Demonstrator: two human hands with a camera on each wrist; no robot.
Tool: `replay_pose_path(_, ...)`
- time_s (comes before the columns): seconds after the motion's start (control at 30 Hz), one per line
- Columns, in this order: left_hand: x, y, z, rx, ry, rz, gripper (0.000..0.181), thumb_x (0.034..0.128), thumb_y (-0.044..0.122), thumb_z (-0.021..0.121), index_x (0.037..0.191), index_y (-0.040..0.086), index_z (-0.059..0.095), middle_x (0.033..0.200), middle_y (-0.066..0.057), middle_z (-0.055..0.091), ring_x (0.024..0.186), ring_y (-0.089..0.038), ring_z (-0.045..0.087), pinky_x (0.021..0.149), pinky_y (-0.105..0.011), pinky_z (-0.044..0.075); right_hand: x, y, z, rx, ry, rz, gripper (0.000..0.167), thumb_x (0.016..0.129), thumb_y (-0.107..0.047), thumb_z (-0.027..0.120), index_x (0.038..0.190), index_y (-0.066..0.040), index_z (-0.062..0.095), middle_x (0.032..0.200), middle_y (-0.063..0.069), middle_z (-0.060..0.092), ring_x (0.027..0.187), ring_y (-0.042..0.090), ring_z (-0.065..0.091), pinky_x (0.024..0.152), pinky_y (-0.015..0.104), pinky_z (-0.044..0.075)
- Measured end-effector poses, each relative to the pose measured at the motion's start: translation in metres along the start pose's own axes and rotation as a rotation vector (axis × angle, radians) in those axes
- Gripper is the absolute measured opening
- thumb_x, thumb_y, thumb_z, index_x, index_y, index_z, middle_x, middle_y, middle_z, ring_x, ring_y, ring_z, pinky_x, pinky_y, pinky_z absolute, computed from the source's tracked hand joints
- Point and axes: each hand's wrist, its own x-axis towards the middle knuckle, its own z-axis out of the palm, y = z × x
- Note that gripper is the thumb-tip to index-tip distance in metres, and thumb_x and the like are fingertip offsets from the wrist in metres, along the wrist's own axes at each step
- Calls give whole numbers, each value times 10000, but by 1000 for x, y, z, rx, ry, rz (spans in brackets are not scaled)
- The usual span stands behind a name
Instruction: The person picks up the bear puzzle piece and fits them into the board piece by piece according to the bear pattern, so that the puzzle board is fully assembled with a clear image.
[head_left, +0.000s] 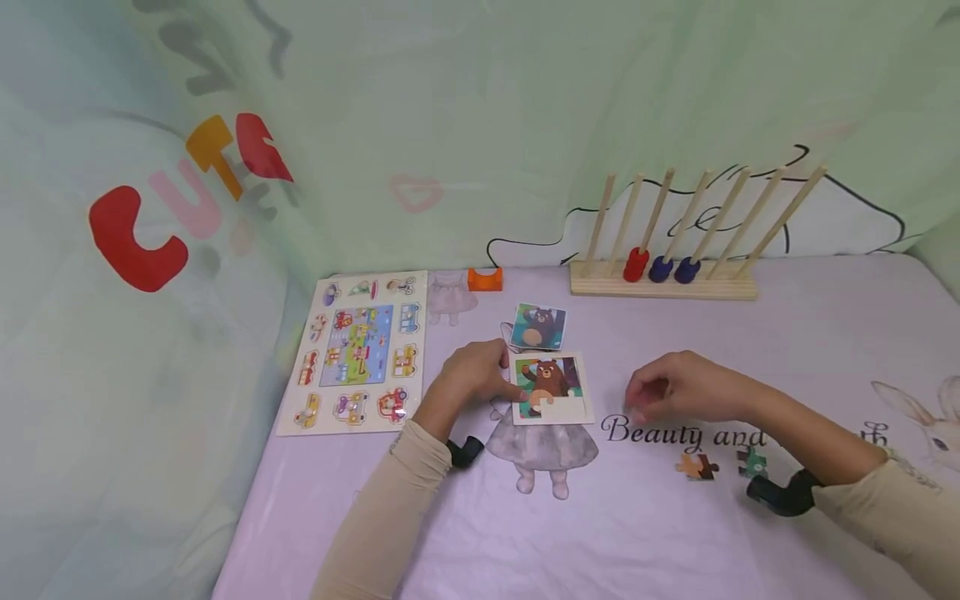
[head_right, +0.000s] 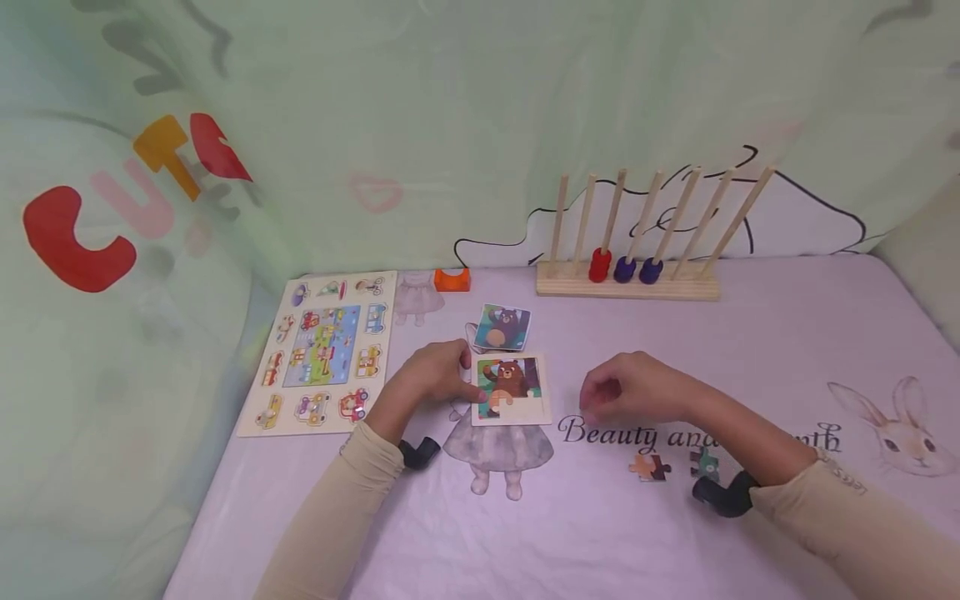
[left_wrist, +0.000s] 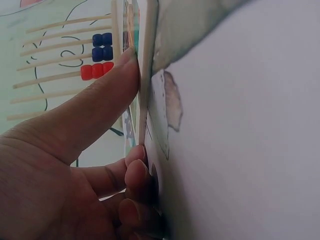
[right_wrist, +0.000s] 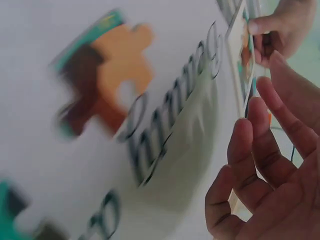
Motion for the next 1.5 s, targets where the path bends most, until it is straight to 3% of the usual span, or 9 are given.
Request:
replay_pose_path(0.5, -1, 1, 0, 3, -17, -2, 498, 765, 452, 887, 1014, 161, 568, 897, -2, 622, 807, -182, 555, 652, -289, 397, -33, 34, 7, -16, -47, 9, 245, 743, -289, 906, 918, -301, 736, 861, -112, 634, 820, 82, 538, 696, 212, 464)
replay_pose_path(0.7, -1, 2, -1, 3, -16, -2, 495, 767, 445, 887, 1017, 158, 570, 903, -3, 625, 812, -185, 558, 654, -291, 398, -33, 35, 11, -54, -42, -7, 270, 743, -262, 908, 899, -274, 688, 827, -107, 580, 796, 60, 515, 662, 207, 440)
replay_pose_path(0.97, -2, 2, -1, -7, -20, -4, 500, 764, 443, 890, 1018, 157, 568, 905, -8, 627, 807, -187, 558, 651, -289, 401, -33, 37, 9, -47, -2, -19, 160, 842, -244, 835, 909, -270, 691, 805, -128, 575, 769, 27, 514, 658, 204, 461)
replay_pose_path(1.2, -1, 1, -1, -13, -21, -4, 498, 763, 438, 892, 1016, 155, 568, 906, -11, 628, 812, -187, 562, 654, -291, 404, -33, 41, 9, -43, -5, -10, 291, 726, -235, 915, 912, -279, 696, 831, -112, 596, 775, 56, 523, 654, 207, 450)
replay_pose_path(1.5, -1, 1, -2, -6, -23, -2, 498, 765, 441, 890, 1025, 156, 575, 903, -8, 624, 812, -191, 560, 653, -292, 405, -33, 41, 10, -28, -11, -10, 252, 737, -220, 908, 885, -255, 707, 823, -119, 617, 768, 48, 526, 658, 207, 459)
